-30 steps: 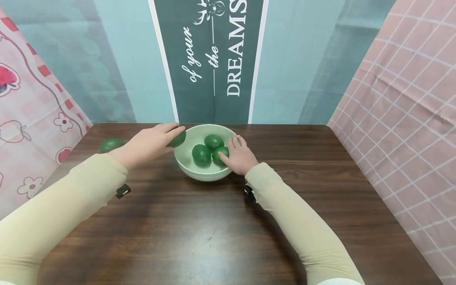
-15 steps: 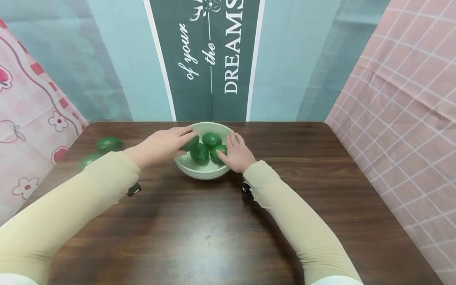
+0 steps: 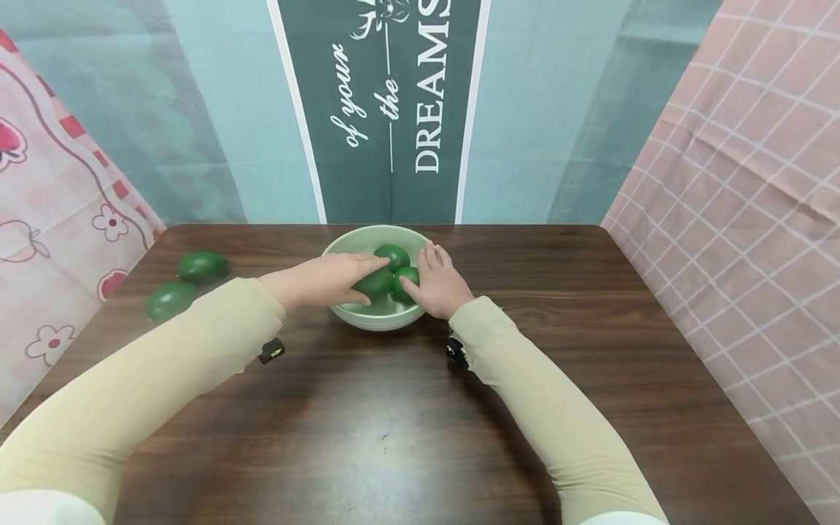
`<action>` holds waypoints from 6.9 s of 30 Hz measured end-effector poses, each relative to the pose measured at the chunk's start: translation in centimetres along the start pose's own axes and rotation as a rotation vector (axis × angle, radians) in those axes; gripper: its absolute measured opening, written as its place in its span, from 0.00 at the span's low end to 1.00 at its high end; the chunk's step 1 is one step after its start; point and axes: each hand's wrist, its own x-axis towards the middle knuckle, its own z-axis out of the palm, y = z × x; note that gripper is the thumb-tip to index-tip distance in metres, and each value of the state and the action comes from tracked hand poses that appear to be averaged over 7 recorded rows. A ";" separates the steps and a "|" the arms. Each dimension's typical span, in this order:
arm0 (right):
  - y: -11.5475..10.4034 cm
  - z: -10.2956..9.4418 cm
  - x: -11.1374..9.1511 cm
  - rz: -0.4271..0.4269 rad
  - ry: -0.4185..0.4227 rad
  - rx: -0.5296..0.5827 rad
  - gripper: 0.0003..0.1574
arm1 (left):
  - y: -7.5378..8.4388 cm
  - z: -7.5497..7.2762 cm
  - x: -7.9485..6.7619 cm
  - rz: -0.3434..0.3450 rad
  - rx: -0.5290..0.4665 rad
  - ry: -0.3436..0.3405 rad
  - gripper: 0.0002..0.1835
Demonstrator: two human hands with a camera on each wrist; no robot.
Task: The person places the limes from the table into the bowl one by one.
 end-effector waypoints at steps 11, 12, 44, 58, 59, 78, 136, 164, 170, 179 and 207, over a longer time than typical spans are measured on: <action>0.0 0.2 0.1 -0.009 0.017 -0.002 0.45 | 0.4 0.9 1.3 0.036 0.024 -0.057 0.36; 0.1 0.3 0.1 -0.011 0.020 -0.001 0.45 | 0.5 0.9 1.4 0.037 0.027 -0.062 0.36; 0.2 0.3 0.2 -0.005 0.032 0.012 0.44 | 0.2 1.2 1.9 0.073 -0.010 0.025 0.13; 0.1 -0.1 0.0 0.016 0.012 0.004 0.44 | 0.7 1.9 -0.1 0.088 0.203 0.134 0.18; 0.1 -0.1 0.0 0.013 0.013 0.002 0.44 | 0.7 1.9 -0.2 0.095 0.213 0.152 0.19; 0.0 -0.1 -0.1 0.006 0.017 0.012 0.44 | 0.3 2.8 -2.9 0.031 0.344 0.342 0.28; 0.7 -1.1 0.1 -0.023 0.007 0.071 0.43 | -4.6 1.5 -9.7 -0.299 0.179 0.266 0.32; 0.9 -1.1 0.4 -0.025 -0.006 0.072 0.44 | -7.6 0.7 -14.2 -0.443 0.135 0.292 0.33; 0.6 -1.3 0.4 -0.020 -0.028 0.069 0.44 | -8.2 0.8 -15.3 -0.478 0.150 0.318 0.32; 0.4 -1.9 0.3 -0.028 -0.069 -0.009 0.44 | -9.2 1.5 -17.0 -0.550 0.114 0.234 0.37; -0.1 -2.7 0.3 -0.028 -0.122 -0.129 0.45 | -12.9 4.2 -21.1 -0.682 0.036 0.112 0.40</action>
